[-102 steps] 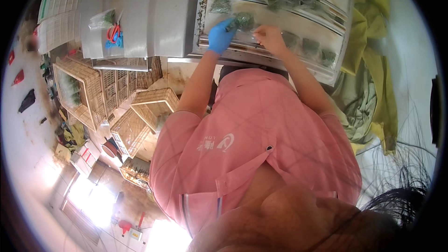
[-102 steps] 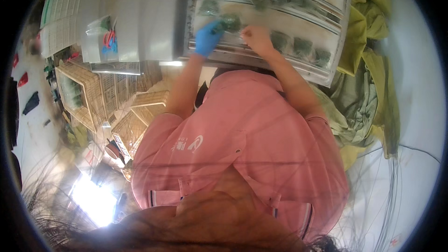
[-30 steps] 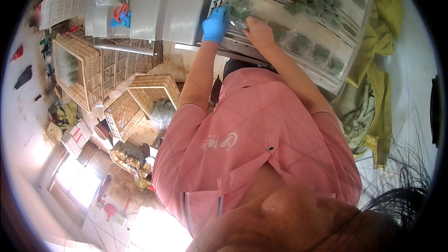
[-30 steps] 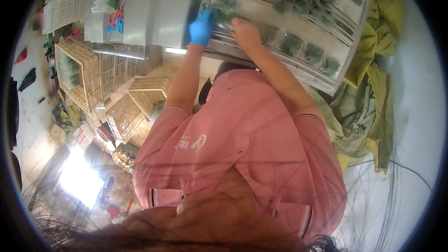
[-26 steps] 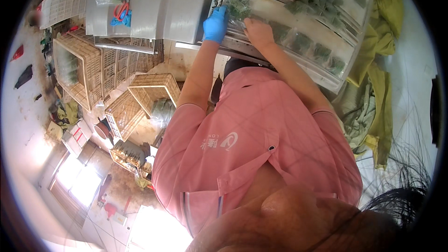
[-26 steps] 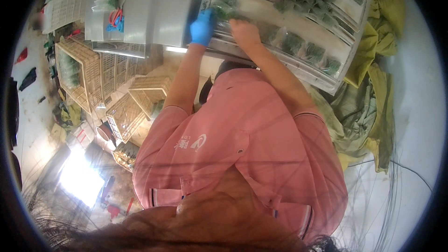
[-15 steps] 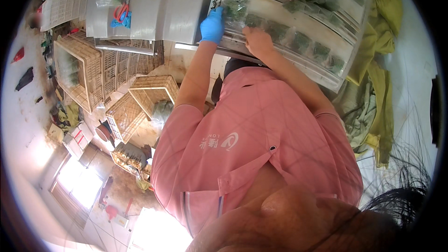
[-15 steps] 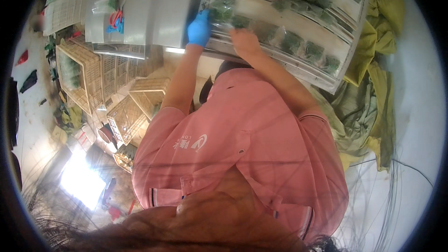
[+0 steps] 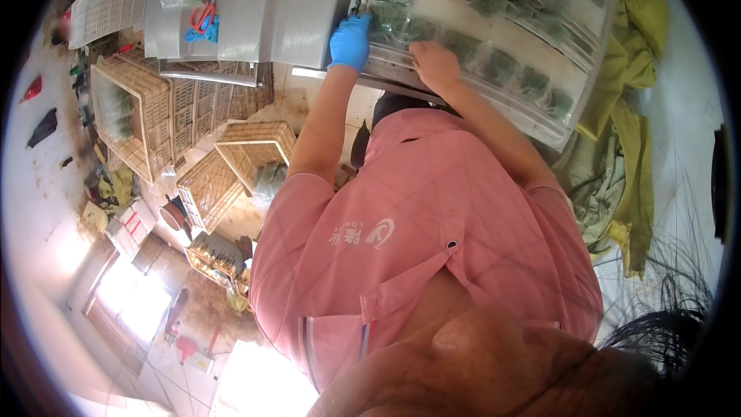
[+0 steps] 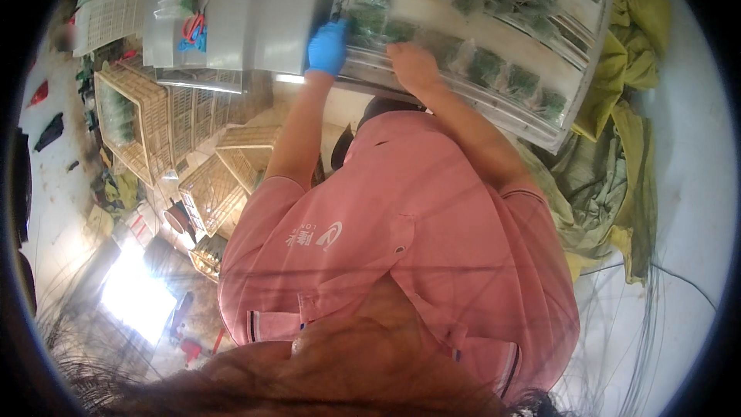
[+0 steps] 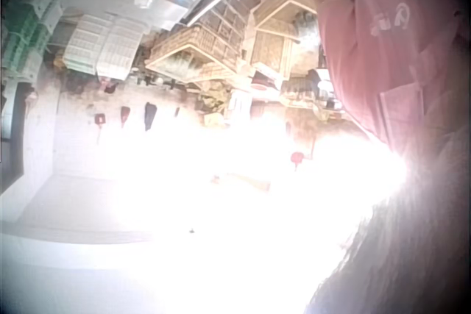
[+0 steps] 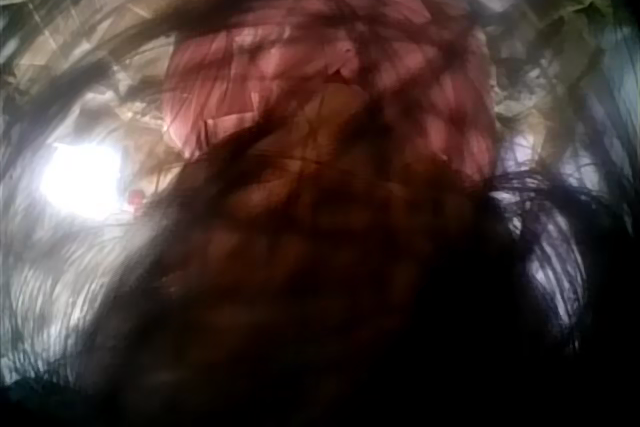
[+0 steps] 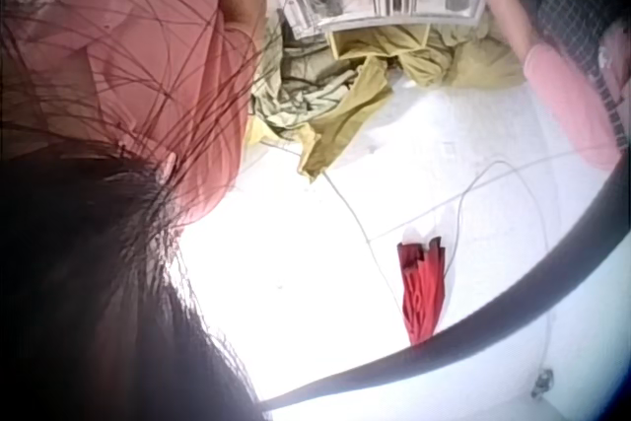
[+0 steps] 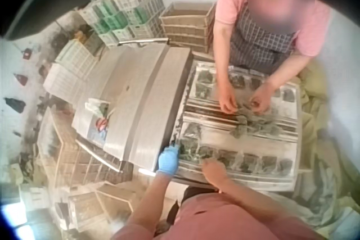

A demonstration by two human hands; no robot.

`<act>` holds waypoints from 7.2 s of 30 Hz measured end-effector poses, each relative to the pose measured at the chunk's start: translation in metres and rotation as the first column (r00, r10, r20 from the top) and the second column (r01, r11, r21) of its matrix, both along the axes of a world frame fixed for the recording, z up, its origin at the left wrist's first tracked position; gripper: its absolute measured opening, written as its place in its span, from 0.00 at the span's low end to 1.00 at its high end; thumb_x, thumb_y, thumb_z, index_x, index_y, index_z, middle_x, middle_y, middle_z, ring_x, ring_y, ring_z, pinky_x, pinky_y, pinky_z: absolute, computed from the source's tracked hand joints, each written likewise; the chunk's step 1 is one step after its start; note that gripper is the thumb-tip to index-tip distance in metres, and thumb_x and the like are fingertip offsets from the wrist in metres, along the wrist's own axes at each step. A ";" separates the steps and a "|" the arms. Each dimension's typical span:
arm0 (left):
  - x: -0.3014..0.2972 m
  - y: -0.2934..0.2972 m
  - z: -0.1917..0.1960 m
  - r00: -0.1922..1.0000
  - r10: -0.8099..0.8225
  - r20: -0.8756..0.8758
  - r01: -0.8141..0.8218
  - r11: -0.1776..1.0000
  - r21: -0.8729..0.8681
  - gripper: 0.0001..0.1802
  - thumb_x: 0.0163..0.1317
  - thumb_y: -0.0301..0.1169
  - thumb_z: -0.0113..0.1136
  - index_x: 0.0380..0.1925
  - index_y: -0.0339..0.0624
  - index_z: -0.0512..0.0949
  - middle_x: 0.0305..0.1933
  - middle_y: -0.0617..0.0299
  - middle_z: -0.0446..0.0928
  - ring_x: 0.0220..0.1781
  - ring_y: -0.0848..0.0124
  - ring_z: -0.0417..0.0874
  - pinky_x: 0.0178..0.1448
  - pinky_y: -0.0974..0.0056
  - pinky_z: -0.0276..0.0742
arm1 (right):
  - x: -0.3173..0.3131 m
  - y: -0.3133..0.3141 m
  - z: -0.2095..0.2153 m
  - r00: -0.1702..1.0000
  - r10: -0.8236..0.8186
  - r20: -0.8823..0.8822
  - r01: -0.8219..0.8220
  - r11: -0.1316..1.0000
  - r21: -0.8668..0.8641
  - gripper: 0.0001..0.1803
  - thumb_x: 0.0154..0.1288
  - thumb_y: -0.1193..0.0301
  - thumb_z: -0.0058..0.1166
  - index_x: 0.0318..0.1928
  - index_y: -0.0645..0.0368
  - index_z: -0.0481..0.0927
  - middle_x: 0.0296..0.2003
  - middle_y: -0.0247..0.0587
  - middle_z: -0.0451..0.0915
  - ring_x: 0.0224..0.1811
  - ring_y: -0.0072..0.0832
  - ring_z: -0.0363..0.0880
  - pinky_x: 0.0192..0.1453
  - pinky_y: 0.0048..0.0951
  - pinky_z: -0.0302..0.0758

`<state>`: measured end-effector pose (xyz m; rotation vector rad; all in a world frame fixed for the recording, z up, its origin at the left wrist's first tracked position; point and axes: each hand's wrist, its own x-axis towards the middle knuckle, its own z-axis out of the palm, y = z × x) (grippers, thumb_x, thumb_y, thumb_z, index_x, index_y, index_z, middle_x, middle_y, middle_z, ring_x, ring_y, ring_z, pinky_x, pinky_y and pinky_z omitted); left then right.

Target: The person places green leafy vegetables into small plastic bags and arranges them in a metal tray. Another person assists by placing additional bags into the tray. The person continues to fill and organize the bags throughout the clip.

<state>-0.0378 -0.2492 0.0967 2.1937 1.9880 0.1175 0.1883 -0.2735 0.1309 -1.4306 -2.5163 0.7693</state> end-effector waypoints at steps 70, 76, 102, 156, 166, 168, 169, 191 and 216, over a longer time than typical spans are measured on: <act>0.121 0.126 0.031 0.998 0.015 0.069 0.012 0.926 -0.377 0.16 0.60 0.42 0.58 0.44 0.47 0.81 0.44 0.49 0.84 0.48 0.50 0.85 0.52 0.49 0.79 | 0.085 0.091 -0.033 0.837 -0.491 -0.241 0.474 0.871 -0.129 0.13 0.69 0.68 0.49 0.48 0.62 0.80 0.40 0.58 0.82 0.45 0.54 0.80 0.49 0.49 0.75; 0.126 0.136 0.008 0.986 0.162 0.036 -0.151 0.967 -0.204 0.16 0.63 0.36 0.55 0.50 0.46 0.77 0.38 0.48 0.84 0.41 0.49 0.86 0.44 0.48 0.81 | 0.089 0.069 -0.015 0.655 -0.675 -0.339 0.564 0.736 -0.374 0.18 0.66 0.60 0.59 0.42 0.65 0.79 0.34 0.50 0.83 0.37 0.42 0.82 0.43 0.40 0.76; 0.119 0.176 0.012 0.994 -0.057 0.096 0.075 0.978 -0.193 0.19 0.65 0.43 0.55 0.45 0.38 0.75 0.41 0.45 0.84 0.43 0.47 0.85 0.46 0.46 0.81 | 0.156 0.014 0.013 -0.075 -0.709 -0.701 0.733 0.437 -0.521 0.11 0.72 0.71 0.51 0.52 0.59 0.72 0.46 0.35 0.78 0.49 0.23 0.75 0.55 0.25 0.71; 0.188 0.051 0.030 0.748 -0.039 0.663 0.086 0.995 -0.039 0.15 0.61 0.40 0.65 0.44 0.46 0.82 0.32 0.53 0.84 0.31 0.55 0.85 0.37 0.56 0.80 | 0.273 0.011 0.007 0.773 -0.468 -0.429 0.574 0.803 0.159 0.10 0.69 0.78 0.51 0.49 0.59 0.76 0.53 0.45 0.80 0.51 0.39 0.81 0.54 0.32 0.76; 0.328 -0.011 0.062 0.525 -0.130 0.841 0.265 0.964 -0.016 0.12 0.62 0.30 0.65 0.45 0.40 0.83 0.41 0.51 0.83 0.35 0.62 0.85 0.41 0.63 0.80 | 0.334 -0.022 0.051 0.637 -0.656 -0.404 0.560 0.754 -0.343 0.06 0.72 0.75 0.52 0.45 0.63 0.76 0.37 0.36 0.83 0.38 0.22 0.80 0.45 0.24 0.76; 0.343 -0.012 0.061 0.500 -0.042 0.865 0.258 0.961 -0.102 0.10 0.63 0.30 0.64 0.42 0.39 0.83 0.39 0.51 0.84 0.35 0.61 0.85 0.41 0.62 0.80 | 0.346 -0.025 0.052 0.563 -0.702 -0.436 0.581 0.711 -0.396 0.05 0.71 0.75 0.52 0.43 0.63 0.77 0.33 0.36 0.83 0.33 0.21 0.80 0.41 0.24 0.76; 0.352 -0.009 0.067 0.500 0.100 0.860 0.227 0.943 -0.242 0.10 0.63 0.31 0.64 0.41 0.38 0.83 0.38 0.50 0.84 0.35 0.59 0.85 0.41 0.61 0.80 | 0.352 -0.025 0.054 0.510 -0.730 -0.455 0.595 0.681 -0.426 0.05 0.71 0.75 0.52 0.42 0.64 0.77 0.31 0.36 0.82 0.31 0.20 0.79 0.39 0.24 0.76; 0.446 0.072 -0.007 0.924 0.064 0.378 0.029 0.972 -0.234 0.19 0.56 0.39 0.65 0.42 0.38 0.74 0.37 0.42 0.83 0.42 0.44 0.84 0.46 0.46 0.80 | 0.408 0.018 -0.028 0.596 -0.795 -0.118 0.790 0.606 -0.094 0.12 0.66 0.62 0.55 0.45 0.54 0.77 0.37 0.49 0.82 0.42 0.50 0.81 0.47 0.47 0.76; 0.364 0.074 0.051 0.883 -0.444 0.153 0.430 0.895 0.116 0.05 0.64 0.29 0.52 0.39 0.45 0.75 0.43 0.52 0.80 0.40 0.52 0.84 0.39 0.51 0.80 | 0.414 0.054 -0.017 0.626 -0.732 -0.269 0.777 0.616 0.130 0.08 0.65 0.67 0.57 0.43 0.52 0.76 0.43 0.43 0.76 0.41 0.46 0.80 0.43 0.44 0.77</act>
